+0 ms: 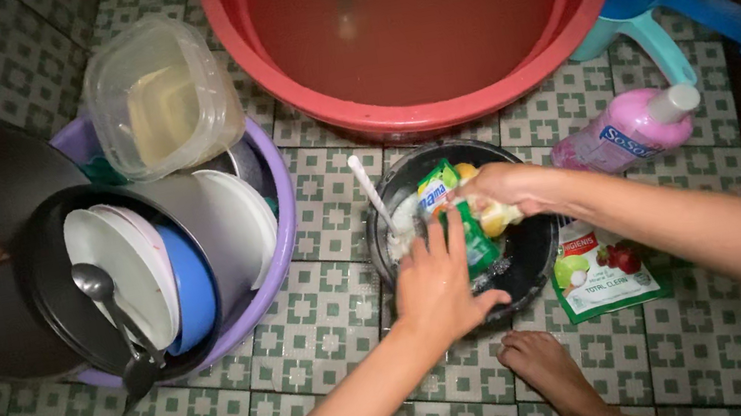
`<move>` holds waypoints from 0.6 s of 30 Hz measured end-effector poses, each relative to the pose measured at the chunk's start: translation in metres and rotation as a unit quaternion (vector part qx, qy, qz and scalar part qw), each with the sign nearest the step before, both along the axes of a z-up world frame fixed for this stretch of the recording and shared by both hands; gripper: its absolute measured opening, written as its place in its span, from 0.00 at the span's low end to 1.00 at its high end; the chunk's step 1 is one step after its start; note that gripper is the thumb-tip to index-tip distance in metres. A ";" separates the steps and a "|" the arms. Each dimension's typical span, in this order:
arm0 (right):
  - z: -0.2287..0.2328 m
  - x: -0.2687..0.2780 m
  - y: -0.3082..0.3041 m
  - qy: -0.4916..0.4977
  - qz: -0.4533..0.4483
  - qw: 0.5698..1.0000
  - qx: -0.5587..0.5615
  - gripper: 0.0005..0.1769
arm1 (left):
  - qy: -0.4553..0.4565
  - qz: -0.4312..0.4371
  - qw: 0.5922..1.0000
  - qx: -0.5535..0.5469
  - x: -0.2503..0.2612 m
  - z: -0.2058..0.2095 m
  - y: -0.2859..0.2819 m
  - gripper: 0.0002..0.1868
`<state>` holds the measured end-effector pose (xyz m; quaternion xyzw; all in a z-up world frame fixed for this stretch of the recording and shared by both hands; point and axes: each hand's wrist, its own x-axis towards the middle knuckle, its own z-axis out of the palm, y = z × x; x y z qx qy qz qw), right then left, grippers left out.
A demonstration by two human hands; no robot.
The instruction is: The person washes several plates, bowls, and a large pan in a washbasin by hand, using a sponge and dish soap.
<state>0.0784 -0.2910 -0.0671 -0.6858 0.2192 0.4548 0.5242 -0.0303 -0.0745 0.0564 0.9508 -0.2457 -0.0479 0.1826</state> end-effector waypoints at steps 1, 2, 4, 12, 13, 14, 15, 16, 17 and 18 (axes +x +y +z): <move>-0.008 -0.003 -0.001 0.019 -0.074 0.994 0.083 0.18 | -0.003 -0.002 1.000 -0.011 0.000 -0.005 0.000 0.58; -0.016 -0.004 -0.002 0.022 -0.071 0.993 0.089 0.16 | -0.006 -0.005 1.000 -0.023 0.002 -0.013 -0.002 0.51; -0.022 -0.006 -0.006 0.029 -0.067 0.992 0.102 0.12 | 0.009 -0.009 1.000 -0.027 0.011 -0.033 -0.002 0.38; 0.039 -0.010 -0.013 -0.069 0.161 0.984 -0.034 0.44 | 0.110 0.050 0.990 -0.071 0.043 -0.033 0.039 0.24; 0.051 -0.011 -0.011 -0.088 0.174 0.979 -0.061 0.54 | 0.122 0.063 0.987 -0.078 0.043 -0.025 0.039 0.21; 0.065 -0.010 -0.011 -0.084 0.179 0.978 -0.073 0.51 | 0.132 0.076 0.985 -0.086 0.044 -0.018 0.037 0.18; 0.081 -0.011 -0.014 -0.079 0.184 0.976 -0.086 0.49 | 0.141 0.090 0.981 -0.094 0.044 -0.011 0.035 0.15; 0.094 -0.012 -0.013 -0.072 0.189 0.974 -0.098 0.47 | 0.146 0.088 0.980 -0.104 0.042 -0.005 0.032 0.14; 0.107 -0.014 -0.012 -0.141 0.206 0.964 -0.092 0.46 | 0.151 0.087 0.978 -0.114 0.040 0.001 0.028 0.13; 0.120 -0.016 -0.015 -0.208 0.220 0.949 -0.086 0.45 | 0.156 0.085 0.976 -0.124 0.037 0.005 0.024 0.12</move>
